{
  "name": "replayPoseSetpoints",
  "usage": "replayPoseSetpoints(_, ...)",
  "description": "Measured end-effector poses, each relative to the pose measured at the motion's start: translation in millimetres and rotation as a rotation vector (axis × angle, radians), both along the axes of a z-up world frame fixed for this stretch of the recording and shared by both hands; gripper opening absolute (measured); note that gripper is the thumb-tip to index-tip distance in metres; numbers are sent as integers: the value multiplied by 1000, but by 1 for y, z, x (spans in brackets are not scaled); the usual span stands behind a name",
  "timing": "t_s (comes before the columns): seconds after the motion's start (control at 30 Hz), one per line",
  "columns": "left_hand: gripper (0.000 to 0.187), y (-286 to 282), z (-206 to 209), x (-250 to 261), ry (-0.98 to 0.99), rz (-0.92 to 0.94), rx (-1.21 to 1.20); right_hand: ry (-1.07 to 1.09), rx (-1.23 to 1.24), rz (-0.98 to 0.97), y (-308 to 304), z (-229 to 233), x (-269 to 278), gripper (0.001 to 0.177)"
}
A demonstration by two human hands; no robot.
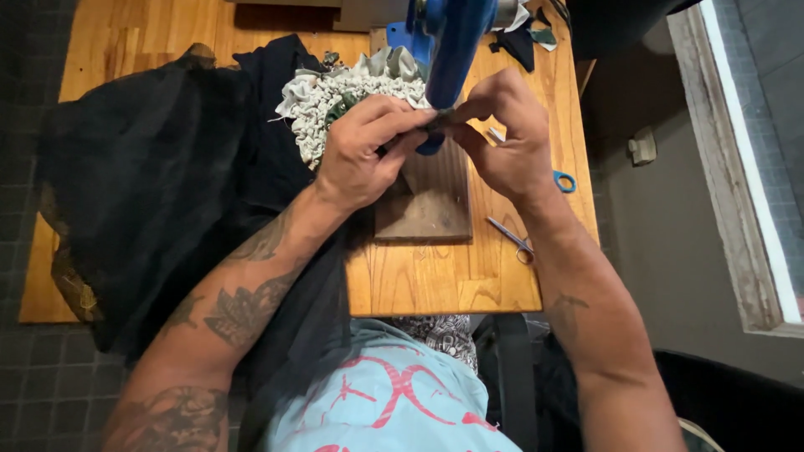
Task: Attaching decorative floral elements to a black mesh garment using a manual press and scissors
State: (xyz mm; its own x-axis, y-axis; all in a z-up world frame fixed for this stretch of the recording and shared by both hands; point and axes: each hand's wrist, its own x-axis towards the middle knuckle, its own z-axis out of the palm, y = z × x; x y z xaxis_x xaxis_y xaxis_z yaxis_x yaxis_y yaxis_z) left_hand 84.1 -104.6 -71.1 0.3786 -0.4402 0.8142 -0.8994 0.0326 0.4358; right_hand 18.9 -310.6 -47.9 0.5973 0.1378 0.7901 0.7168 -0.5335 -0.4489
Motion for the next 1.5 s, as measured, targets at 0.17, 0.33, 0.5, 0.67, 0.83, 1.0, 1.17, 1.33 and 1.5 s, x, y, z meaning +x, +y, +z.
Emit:
replayPoseSetpoints(0.17,25,0,3,-3,2,-8,-3,-64,-56,8,-6,-9,6,10)
replayPoseSetpoints(0.33,25,0,4,-2,10,-9,-10,-47,-20,24,-9,-17,13,13)
replayPoseSetpoints(0.5,24,0,5,-2,-3,-21,-11,-123,-139,19,-6,-5,14,7)
replayPoseSetpoints(0.67,24,1,11,-5,4,-19,2,-209,-259,-14,-1,1,7,5)
replayPoseSetpoints(0.83,22,2,13,-6,-4,-45,17,-259,-404,-81,-6,-2,7,8)
replayPoseSetpoints(1.0,30,1,4,-3,-139,-41,-15,-349,-452,-145,-7,-7,7,9)
replayPoseSetpoints(1.17,22,2,5,-4,-258,57,-38,-376,-446,-150,-6,-10,8,11)
replayPoseSetpoints(1.33,20,-1,9,-8,-273,111,2,-386,-420,-125,-5,-12,10,6)
replayPoseSetpoints(1.5,10,-9,19,-16,-147,152,-89,-368,-423,-120,-7,-10,10,11)
